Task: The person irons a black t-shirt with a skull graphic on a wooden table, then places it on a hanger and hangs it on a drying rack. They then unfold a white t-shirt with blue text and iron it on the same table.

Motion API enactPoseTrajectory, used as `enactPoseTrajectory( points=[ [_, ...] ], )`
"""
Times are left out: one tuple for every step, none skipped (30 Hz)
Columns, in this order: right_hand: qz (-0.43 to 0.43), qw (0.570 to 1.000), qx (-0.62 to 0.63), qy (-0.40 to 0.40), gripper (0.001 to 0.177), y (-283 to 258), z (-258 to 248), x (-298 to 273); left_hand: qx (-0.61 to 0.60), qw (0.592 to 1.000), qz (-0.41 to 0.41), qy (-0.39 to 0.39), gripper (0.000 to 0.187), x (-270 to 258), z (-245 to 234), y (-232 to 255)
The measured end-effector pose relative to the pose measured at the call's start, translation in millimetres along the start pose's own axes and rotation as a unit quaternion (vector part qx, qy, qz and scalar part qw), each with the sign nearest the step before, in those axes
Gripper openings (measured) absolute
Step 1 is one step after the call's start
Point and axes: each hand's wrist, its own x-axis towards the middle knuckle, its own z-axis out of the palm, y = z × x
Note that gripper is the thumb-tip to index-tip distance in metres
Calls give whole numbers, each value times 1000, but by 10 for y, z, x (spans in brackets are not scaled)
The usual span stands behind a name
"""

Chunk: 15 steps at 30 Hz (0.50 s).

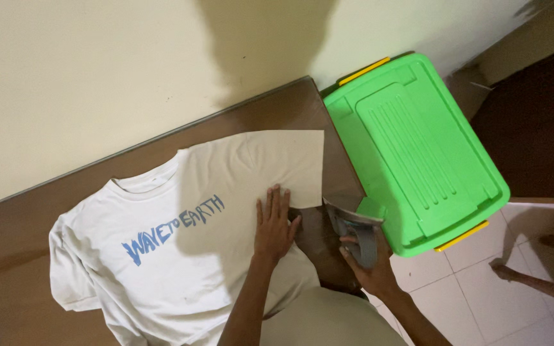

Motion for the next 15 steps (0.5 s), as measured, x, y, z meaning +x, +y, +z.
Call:
enactPoseTrajectory(
  points=[
    [-32, 999, 2, 15, 43, 25, 13, 19, -10, 1000, -8, 8, 75, -36, -8, -1],
    [-49, 999, 1, 19, 36, 42, 14, 52, -20, 1000, -16, 17, 74, -77, -15, -1],
    [-67, 997, -1, 23, 30, 50, 15, 101, -29, 999, -24, 25, 74, -111, -18, -1],
    [-84, 996, -2, 27, 23, 46, 6, 151, -36, 999, -24, 27, 73, -143, -14, -1],
    [-1, 1000, -8, 2, 20, 32, -26, 220, -43, 998, -25, 29, 72, -173, -6, -3],
    [82, 996, -14, -25, 17, 10, -65, 317, -49, 998, -26, 30, 71, -205, 5, -9],
    [165, 985, -21, -52, 16, -25, -102, 430, -50, 998, -23, 33, 70, -226, 19, -16],
    [118, 991, 16, -60, 17, -70, -132, 558, -51, 998, -20, 35, 69, -242, 36, -19],
    [71, 994, 53, -68, 18, -126, -161, 703, -51, 998, -17, 38, 68, -255, 48, -21],
    [23, 993, 91, -76, 18, -195, -174, 849, -41, 998, -17, 33, 66, -258, 55, -20],
    [65, 991, 69, -92, 20, -270, -178, 981, -31, 999, -17, 28, 65, -256, 59, -11],
    [108, 987, 47, -108, 22, -342, -177, 1091, -22, 999, -16, 22, 64, -267, 57, -6],
    [150, 981, 25, -124, 25, -407, -159, 1182, -31, 999, -17, 19, 63, -280, 44, -13],
    [171, 976, 5, -133, 33, -460, -121, 1261, -40, 999, -17, 17, 61, -279, 31, -18],
    [193, 971, -15, -141, 41, -496, -74, 1329, -49, 998, -18, 16, 60, -273, 19, -21]
  ],
)
